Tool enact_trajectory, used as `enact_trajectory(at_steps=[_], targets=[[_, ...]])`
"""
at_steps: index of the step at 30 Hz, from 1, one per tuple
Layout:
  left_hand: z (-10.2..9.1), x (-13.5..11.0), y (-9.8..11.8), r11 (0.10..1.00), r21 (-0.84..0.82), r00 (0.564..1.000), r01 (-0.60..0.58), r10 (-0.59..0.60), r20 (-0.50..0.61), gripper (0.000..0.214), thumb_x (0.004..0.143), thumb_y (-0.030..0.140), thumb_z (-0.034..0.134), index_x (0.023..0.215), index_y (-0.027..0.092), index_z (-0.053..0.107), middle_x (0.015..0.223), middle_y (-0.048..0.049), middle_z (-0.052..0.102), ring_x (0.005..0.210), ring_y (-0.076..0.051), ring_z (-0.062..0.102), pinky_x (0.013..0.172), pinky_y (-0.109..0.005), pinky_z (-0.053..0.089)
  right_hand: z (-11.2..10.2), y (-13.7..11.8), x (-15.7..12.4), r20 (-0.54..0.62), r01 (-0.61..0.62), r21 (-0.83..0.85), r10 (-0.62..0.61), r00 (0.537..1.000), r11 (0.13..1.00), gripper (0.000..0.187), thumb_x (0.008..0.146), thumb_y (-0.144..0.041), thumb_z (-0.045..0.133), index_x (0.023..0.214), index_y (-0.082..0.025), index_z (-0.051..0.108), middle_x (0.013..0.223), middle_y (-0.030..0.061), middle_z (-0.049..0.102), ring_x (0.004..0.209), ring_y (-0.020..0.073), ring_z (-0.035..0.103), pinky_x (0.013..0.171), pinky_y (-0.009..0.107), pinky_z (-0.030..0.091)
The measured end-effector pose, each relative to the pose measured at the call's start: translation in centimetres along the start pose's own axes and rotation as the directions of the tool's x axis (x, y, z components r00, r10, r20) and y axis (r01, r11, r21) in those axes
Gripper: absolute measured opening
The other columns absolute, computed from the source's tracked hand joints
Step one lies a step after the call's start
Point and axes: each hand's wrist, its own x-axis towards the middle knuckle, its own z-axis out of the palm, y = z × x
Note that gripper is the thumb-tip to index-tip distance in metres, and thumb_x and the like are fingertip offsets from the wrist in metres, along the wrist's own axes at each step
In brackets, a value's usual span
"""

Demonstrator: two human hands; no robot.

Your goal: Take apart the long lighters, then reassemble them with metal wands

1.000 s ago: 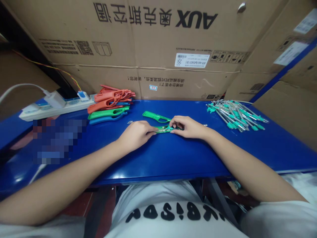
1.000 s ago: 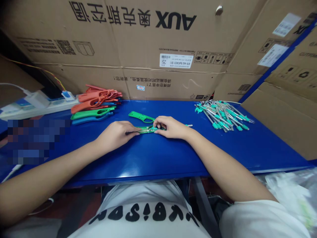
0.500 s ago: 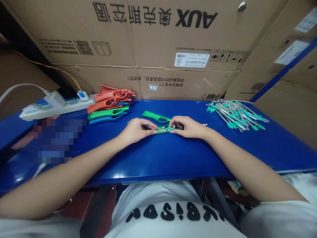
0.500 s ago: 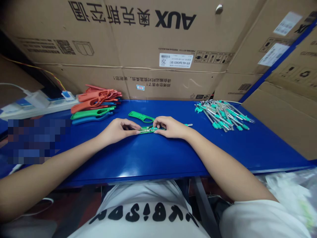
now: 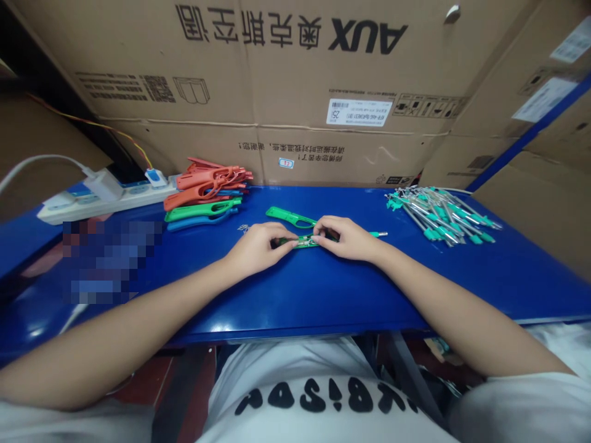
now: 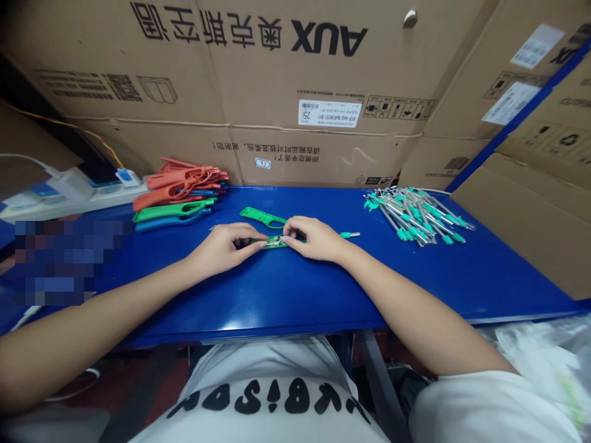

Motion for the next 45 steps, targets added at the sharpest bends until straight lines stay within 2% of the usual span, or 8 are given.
enact_trajectory(at_steps=[3, 8, 17, 23, 30, 33, 38, 45], targets=[[0.3, 0.1, -0.2, 1.0, -0.028, 1.0, 0.003, -0.003, 0.0, 0.022, 0.092, 0.032, 0.064, 0.098, 0.019, 0.08, 0.092, -0.0062, 0.076, 0.08, -0.017, 0.067, 0.071, -0.027, 0.05, 0.2, -0.2, 0.0, -0.002, -0.004, -0.043, 0.004, 1.0, 0.999, 0.01, 0.091, -0.031, 0.062, 0.092, -0.021, 0.062, 0.087, 0.0017, 0.061, 0.074, 0.0147, 0.054, 0.066, 0.026, 0.04], [0.3, 0.1, -0.5, 0.998, -0.058, 1.0, 0.023, -0.023, 0.004, 0.017, 0.09, 0.029, 0.067, 0.096, 0.02, 0.081, 0.087, -0.0046, 0.074, 0.077, -0.016, 0.065, 0.069, -0.026, 0.049, 0.1, -0.8, -0.1, 0.031, 0.063, -0.04, -0.062, 0.998, 0.997, 0.015, 0.088, -0.024, 0.063, 0.103, -0.022, 0.064, 0.105, 0.006, 0.057, 0.09, 0.0186, 0.058, 0.078, 0.03, 0.046], [0.3, 0.2, -0.5, 0.996, -0.076, 0.998, 0.053, -0.051, 0.02, 0.017, 0.089, 0.03, 0.068, 0.095, 0.021, 0.081, 0.082, -0.0034, 0.071, 0.075, -0.015, 0.063, 0.067, -0.026, 0.047, 0.6, -0.9, -0.1, 0.036, 0.085, 0.004, -0.085, 0.996, 0.996, 0.017, 0.087, -0.019, 0.062, 0.103, -0.022, 0.064, 0.105, 0.0059, 0.057, 0.092, 0.0191, 0.059, 0.079, 0.031, 0.048], [0.3, 0.2, -0.3, 0.997, -0.067, 0.999, 0.046, -0.045, 0.019, 0.015, 0.089, 0.025, 0.068, 0.092, 0.02, 0.081, 0.087, -0.0046, 0.073, 0.078, -0.016, 0.065, 0.071, -0.027, 0.048, 0.2, -0.9, -0.2, 0.03, 0.1, -0.097, -0.097, 0.995, 0.99, 0.016, 0.088, -0.025, 0.064, 0.103, -0.021, 0.067, 0.105, 0.0071, 0.059, 0.089, 0.0193, 0.06, 0.078, 0.032, 0.049], [0.3, 0.1, -0.2, 0.997, -0.051, 0.999, 0.052, -0.051, 0.014, 0.013, 0.089, 0.024, 0.069, 0.091, 0.02, 0.081, 0.086, -0.0044, 0.073, 0.077, -0.016, 0.065, 0.071, -0.026, 0.048, -0.6, 0.0, -0.4, 0.079, 0.255, -0.285, -0.243, 0.967, 0.924, 0.024, 0.093, -0.032, 0.061, 0.111, -0.025, 0.075, 0.111, 0.0104, 0.063, 0.096, 0.0238, 0.062, 0.081, 0.038, 0.051], [0.2, 0.1, -0.2, 0.997, -0.048, 0.998, 0.054, -0.054, 0.012, 0.013, 0.089, 0.024, 0.069, 0.091, 0.02, 0.081, 0.085, -0.0045, 0.073, 0.075, -0.015, 0.064, 0.069, -0.026, 0.047, -1.0, -0.3, -0.6, 0.141, 0.299, -0.307, -0.268, 0.953, 0.904, 0.03, 0.093, -0.032, 0.061, 0.12, -0.027, 0.073, 0.125, 0.0127, 0.062, 0.11, 0.0277, 0.061, 0.091, 0.045, 0.049], [-0.1, 0.1, -0.4, 0.998, -0.019, 0.998, 0.065, -0.065, 0.016, 0.013, 0.088, 0.026, 0.071, 0.092, 0.02, 0.082, 0.083, -0.0039, 0.072, 0.069, -0.013, 0.062, 0.066, -0.025, 0.045, -1.3, -0.8, -0.9, 0.202, 0.33, -0.338, -0.275, 0.94, 0.881, 0.039, 0.095, -0.034, 0.06, 0.132, -0.026, 0.067, 0.151, 0.0148, 0.048, 0.129, 0.0332, 0.053, 0.101, 0.054, 0.044], [-0.2, 0.1, -0.5, 0.996, -0.016, 0.996, 0.089, -0.089, 0.004, 0.012, 0.087, 0.026, 0.073, 0.091, 0.019, 0.082, 0.081, -0.0029, 0.073, 0.067, -0.012, 0.06, 0.062, -0.024, 0.043, -0.9, -0.1, -1.1, 0.195, 0.34, -0.32, -0.29, 0.937, 0.884, 0.047, 0.096, -0.037, 0.058, 0.142, -0.029, 0.058, 0.158, 0.0122, 0.042, 0.134, 0.0304, 0.051, 0.105, 0.052, 0.043]])
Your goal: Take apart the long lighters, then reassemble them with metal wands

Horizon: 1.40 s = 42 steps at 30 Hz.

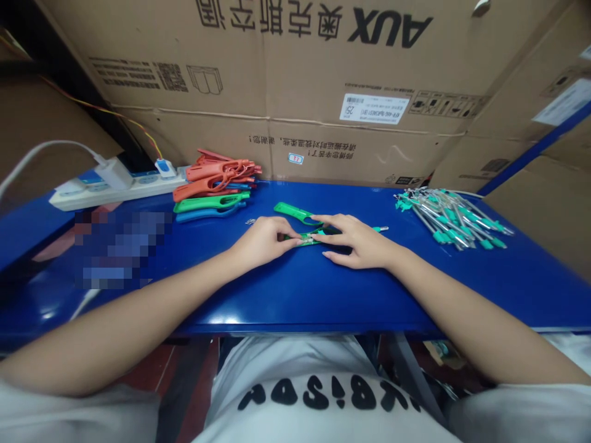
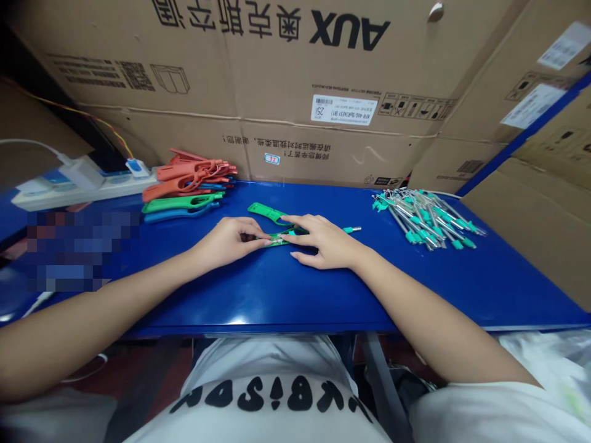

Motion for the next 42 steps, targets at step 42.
enact_trajectory(at_steps=[42], targets=[[0.8, -0.7, 0.4, 0.921, 0.172, 0.922, -0.35, 0.307, 0.234, 0.042, 0.1, 0.021, 0.048, 0.141, 0.023, 0.057, 0.141, -0.0122, 0.059, 0.128, -0.027, 0.055, 0.111, -0.049, 0.046, -0.8, 0.3, 0.5, 0.016, -0.216, 0.241, 0.219, 0.976, 0.946, 0.007, 0.092, -0.02, 0.058, 0.097, -0.02, 0.063, 0.1, 0.0048, 0.064, 0.076, 0.0153, 0.056, 0.068, 0.027, 0.042]])
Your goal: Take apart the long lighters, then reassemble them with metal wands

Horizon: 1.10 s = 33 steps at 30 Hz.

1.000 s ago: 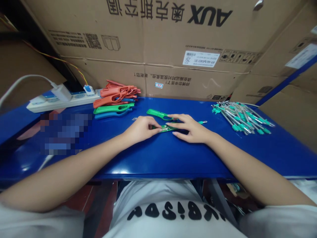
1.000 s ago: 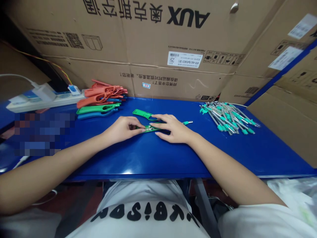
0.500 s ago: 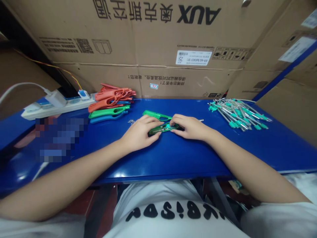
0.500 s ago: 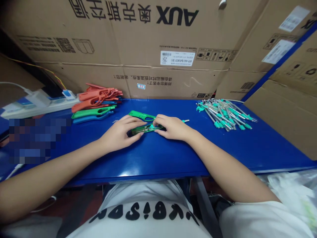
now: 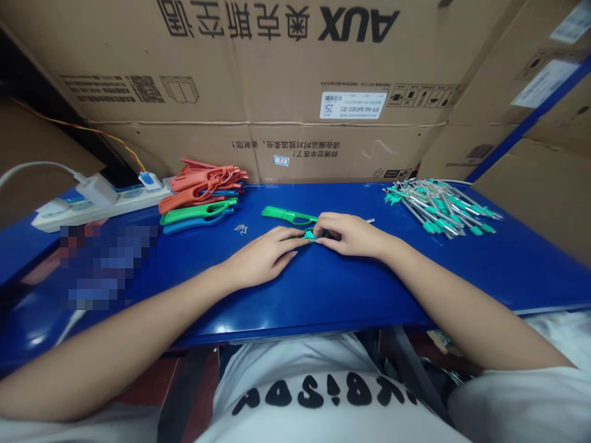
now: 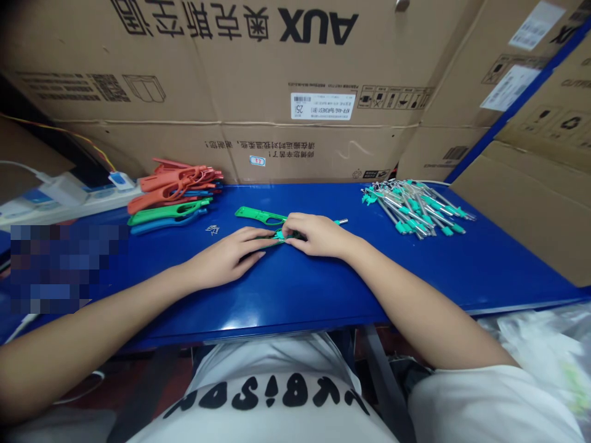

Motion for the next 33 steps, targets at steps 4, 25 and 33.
enact_trajectory(at_steps=[4, 25, 33], targets=[[-0.1, 0.0, 0.0, 1.0, -0.006, 1.0, -0.002, 0.002, 0.012, 0.042, 0.1, 0.02, 0.048, 0.141, 0.023, 0.057, 0.14, -0.0122, 0.059, 0.127, -0.027, 0.055, 0.11, -0.049, 0.046, 0.1, 0.3, 0.1, -0.032, 0.0, 0.062, 0.002, 0.999, 0.998, 0.008, 0.092, -0.02, 0.058, 0.094, -0.019, 0.065, 0.094, 0.0047, 0.065, 0.075, 0.0156, 0.057, 0.068, 0.028, 0.044], [0.2, 0.3, -0.1, 1.0, 0.007, 1.0, -0.012, 0.012, -0.011, 0.041, 0.099, 0.013, 0.044, 0.135, 0.021, 0.062, 0.136, -0.0122, 0.06, 0.122, -0.026, 0.055, 0.107, -0.048, 0.048, -0.6, 0.8, 0.2, 0.004, -0.026, 0.028, 0.026, 1.0, 0.999, 0.013, 0.092, -0.017, 0.058, 0.096, -0.019, 0.069, 0.097, 0.0065, 0.069, 0.085, 0.0183, 0.064, 0.074, 0.03, 0.047], [-0.2, 0.3, -0.5, 0.999, -0.02, 0.999, -0.039, 0.038, -0.014, 0.043, 0.098, 0.011, 0.043, 0.135, 0.023, 0.062, 0.135, -0.0118, 0.062, 0.124, -0.026, 0.057, 0.108, -0.048, 0.049, -0.8, 0.5, 0.1, -0.077, 0.053, 0.022, -0.051, 0.996, 0.998, 0.02, 0.094, -0.023, 0.055, 0.109, -0.021, 0.069, 0.105, 0.0087, 0.067, 0.094, 0.0219, 0.062, 0.083, 0.037, 0.05]])
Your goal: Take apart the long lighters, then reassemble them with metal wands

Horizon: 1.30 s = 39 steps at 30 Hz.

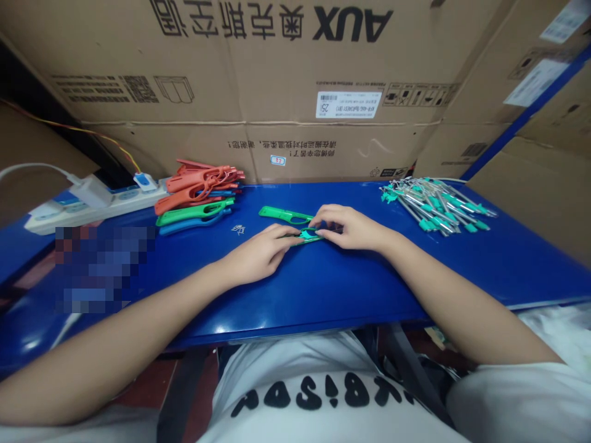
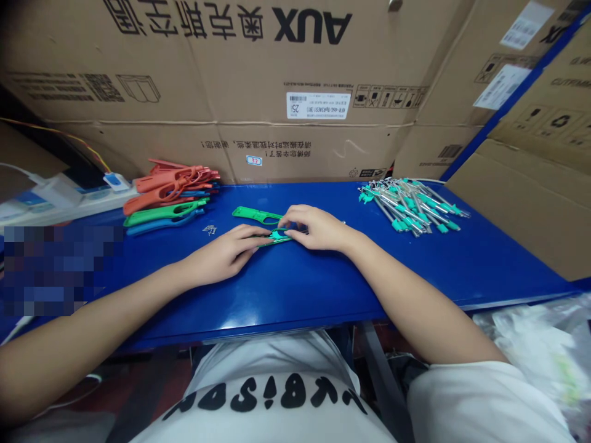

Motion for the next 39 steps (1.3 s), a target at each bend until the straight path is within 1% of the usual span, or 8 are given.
enact_trajectory(at_steps=[8, 12, 16, 19, 24, 30, 34, 39], targets=[[0.0, -0.2, -0.6, 1.0, 0.006, 1.0, -0.012, 0.012, -0.009, 0.041, 0.1, 0.013, 0.042, 0.134, 0.021, 0.062, 0.135, -0.0113, 0.062, 0.126, -0.024, 0.057, 0.109, -0.046, 0.048, 1.1, 0.4, 0.0, 0.0, -0.051, -0.23, 0.053, 0.999, 0.972, 0.047, 0.093, -0.01, 0.04, 0.129, -0.026, 0.065, 0.138, 0.0113, 0.058, 0.126, 0.0304, 0.048, 0.105, 0.053, 0.037], [-0.1, -0.2, -0.6, 1.0, -0.006, 0.999, -0.003, 0.003, -0.035, 0.039, 0.099, 0.013, 0.044, 0.132, 0.022, 0.063, 0.133, -0.0105, 0.063, 0.124, -0.023, 0.06, 0.107, -0.043, 0.05, 1.9, 0.4, 0.1, 0.012, -0.111, -0.259, 0.118, 0.993, 0.96, 0.043, 0.094, -0.013, 0.041, 0.126, -0.026, 0.066, 0.14, 0.0108, 0.057, 0.127, 0.0319, 0.047, 0.107, 0.058, 0.034], [-0.1, -0.1, -0.7, 1.0, -0.016, 0.999, -0.001, 0.0, -0.042, 0.038, 0.098, 0.013, 0.045, 0.129, 0.022, 0.065, 0.133, -0.0104, 0.064, 0.123, -0.023, 0.062, 0.106, -0.042, 0.052, 1.9, 0.9, 0.0, -0.074, -0.244, -0.27, 0.232, 0.97, 0.931, 0.031, 0.09, -0.014, 0.047, 0.11, -0.022, 0.069, 0.131, 0.0126, 0.061, 0.119, 0.0331, 0.052, 0.102, 0.059, 0.037], [-0.2, -0.1, -0.6, 1.0, -0.016, 0.999, -0.001, 0.0, -0.037, 0.037, 0.099, 0.014, 0.044, 0.129, 0.022, 0.065, 0.134, -0.0103, 0.064, 0.122, -0.023, 0.063, 0.106, -0.041, 0.052, 1.6, 1.8, -0.1, -0.108, -0.338, -0.161, 0.324, 0.94, 0.927, 0.015, 0.086, -0.02, 0.059, 0.095, -0.022, 0.07, 0.123, 0.0108, 0.063, 0.114, 0.0316, 0.056, 0.1, 0.056, 0.042], [-1.0, 0.0, -0.3, 0.999, -0.032, 0.995, 0.011, -0.014, -0.096, 0.032, 0.099, 0.019, 0.049, 0.126, 0.019, 0.066, 0.13, -0.0106, 0.065, 0.121, -0.022, 0.062, 0.105, -0.038, 0.052, 1.4, 3.1, -0.2, -0.093, -0.313, 0.071, 0.319, 0.943, 0.947, 0.008, 0.079, -0.023, 0.072, 0.086, -0.021, 0.07, 0.108, 0.0076, 0.065, 0.106, 0.0242, 0.063, 0.1, 0.046, 0.047], [-1.8, 0.2, -1.0, 0.996, 0.063, 0.978, 0.065, -0.051, -0.203, 0.031, 0.098, 0.024, 0.051, 0.124, 0.018, 0.067, 0.126, -0.0116, 0.068, 0.12, -0.025, 0.061, 0.106, -0.042, 0.049, 1.5, 2.6, 0.1, -0.146, -0.314, 0.077, 0.323, 0.935, 0.946, 0.006, 0.083, -0.025, 0.068, 0.08, -0.02, 0.065, 0.101, 0.0079, 0.066, 0.092, 0.0215, 0.064, 0.089, 0.041, 0.051], [-1.9, 0.2, -1.3, 0.991, 0.093, 0.968, 0.092, -0.067, -0.242, 0.031, 0.098, 0.025, 0.051, 0.124, 0.018, 0.067, 0.126, -0.0119, 0.068, 0.121, -0.025, 0.06, 0.106, -0.043, 0.048, 1.5, 2.0, 0.4, -0.206, -0.39, 0.088, 0.4, 0.893, 0.917, 0.008, 0.089, -0.026, 0.06, 0.084, -0.019, 0.061, 0.088, 0.006, 0.066, 0.078, 0.0197, 0.062, 0.078, 0.037, 0.051], [-1.8, 0.2, -1.4, 0.991, 0.105, 0.969, 0.079, -0.051, -0.242, 0.031, 0.097, 0.024, 0.053, 0.123, 0.017, 0.068, 0.125, -0.0127, 0.068, 0.119, -0.026, 0.06, 0.105, -0.045, 0.049, 1.4, 1.9, 0.1, -0.147, -0.405, -0.026, 0.398, 0.906, 0.914, 0.011, 0.091, -0.029, 0.061, 0.097, -0.021, 0.066, 0.107, 0.0089, 0.064, 0.102, 0.0245, 0.061, 0.093, 0.042, 0.048]])
